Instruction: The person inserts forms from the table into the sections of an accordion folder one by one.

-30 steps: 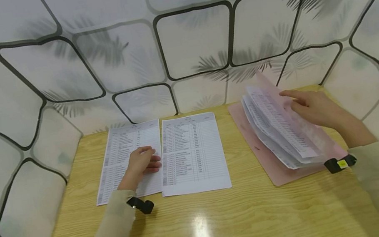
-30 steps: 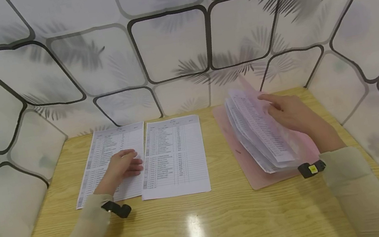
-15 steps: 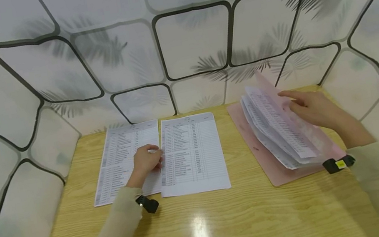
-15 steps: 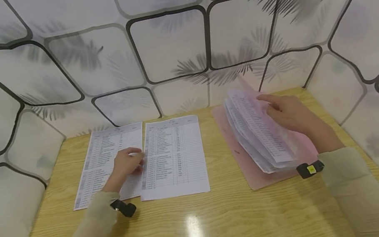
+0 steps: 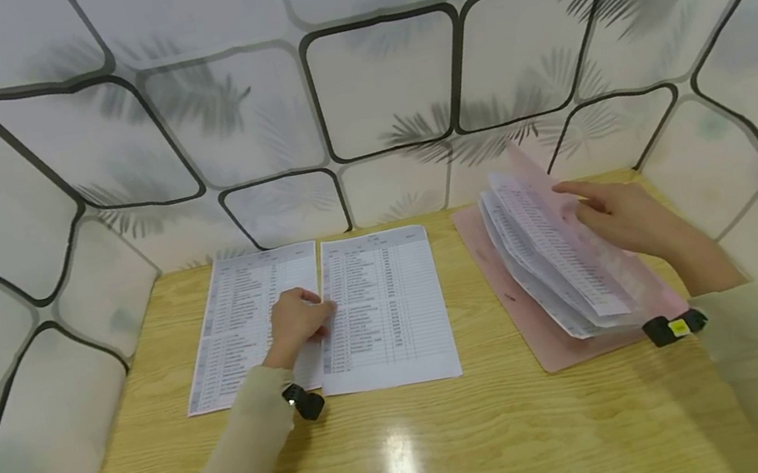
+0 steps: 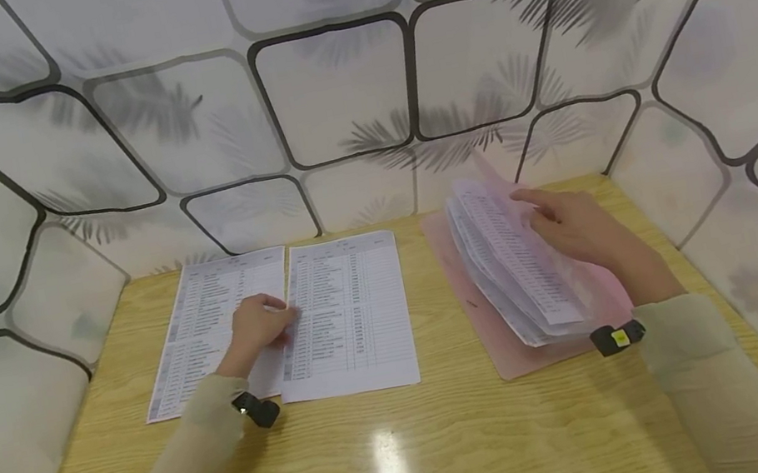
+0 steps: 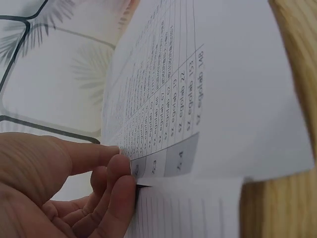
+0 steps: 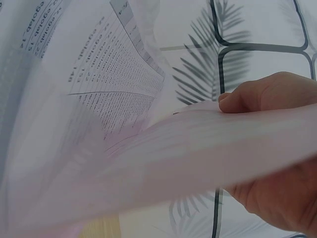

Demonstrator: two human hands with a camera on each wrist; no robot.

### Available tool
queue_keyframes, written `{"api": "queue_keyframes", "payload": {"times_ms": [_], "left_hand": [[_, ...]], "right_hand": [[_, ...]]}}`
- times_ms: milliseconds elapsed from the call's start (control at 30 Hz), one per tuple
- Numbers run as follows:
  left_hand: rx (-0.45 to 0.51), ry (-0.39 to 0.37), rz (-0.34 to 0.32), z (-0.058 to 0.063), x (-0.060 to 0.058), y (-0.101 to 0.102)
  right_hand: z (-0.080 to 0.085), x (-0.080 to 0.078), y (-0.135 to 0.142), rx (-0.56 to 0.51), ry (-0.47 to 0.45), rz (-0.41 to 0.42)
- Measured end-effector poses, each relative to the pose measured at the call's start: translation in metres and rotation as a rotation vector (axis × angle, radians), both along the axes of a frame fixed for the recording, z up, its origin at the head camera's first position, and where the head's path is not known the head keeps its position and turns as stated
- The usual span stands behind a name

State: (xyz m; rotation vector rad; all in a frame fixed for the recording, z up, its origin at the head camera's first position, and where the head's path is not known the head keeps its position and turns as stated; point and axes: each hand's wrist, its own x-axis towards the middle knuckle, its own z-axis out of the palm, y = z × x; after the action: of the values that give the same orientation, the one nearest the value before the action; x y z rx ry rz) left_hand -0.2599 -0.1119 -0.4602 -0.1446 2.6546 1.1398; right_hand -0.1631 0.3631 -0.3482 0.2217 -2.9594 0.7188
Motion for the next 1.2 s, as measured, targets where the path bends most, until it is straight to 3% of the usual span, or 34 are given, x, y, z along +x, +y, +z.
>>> {"api": "queue_keyframes", "payload": {"times_ms": [267,567,1000,1200], "left_hand": [[-0.134,0.032,-0.003,0.000,0.001,0.007],[-0.134,0.001,0.004,-0.002,-0.002,0.007],[-0.238,0.087,0.037,-0.001,0.001,0.015],[-0.225,0.054,0.045,-0.002,-0.002,0.016]], "right_hand": [[0.001,0.000,-0.002,-0.007,-0.013,-0.012],[0.001,-0.001,-0.002,-0.013,-0.023,-0.014],[0.000,0.000,-0.001,-0.011,-0.014,-0.008],[-0.001,0.000,-0.001,-0.011,-0.006,-0.004]]}}
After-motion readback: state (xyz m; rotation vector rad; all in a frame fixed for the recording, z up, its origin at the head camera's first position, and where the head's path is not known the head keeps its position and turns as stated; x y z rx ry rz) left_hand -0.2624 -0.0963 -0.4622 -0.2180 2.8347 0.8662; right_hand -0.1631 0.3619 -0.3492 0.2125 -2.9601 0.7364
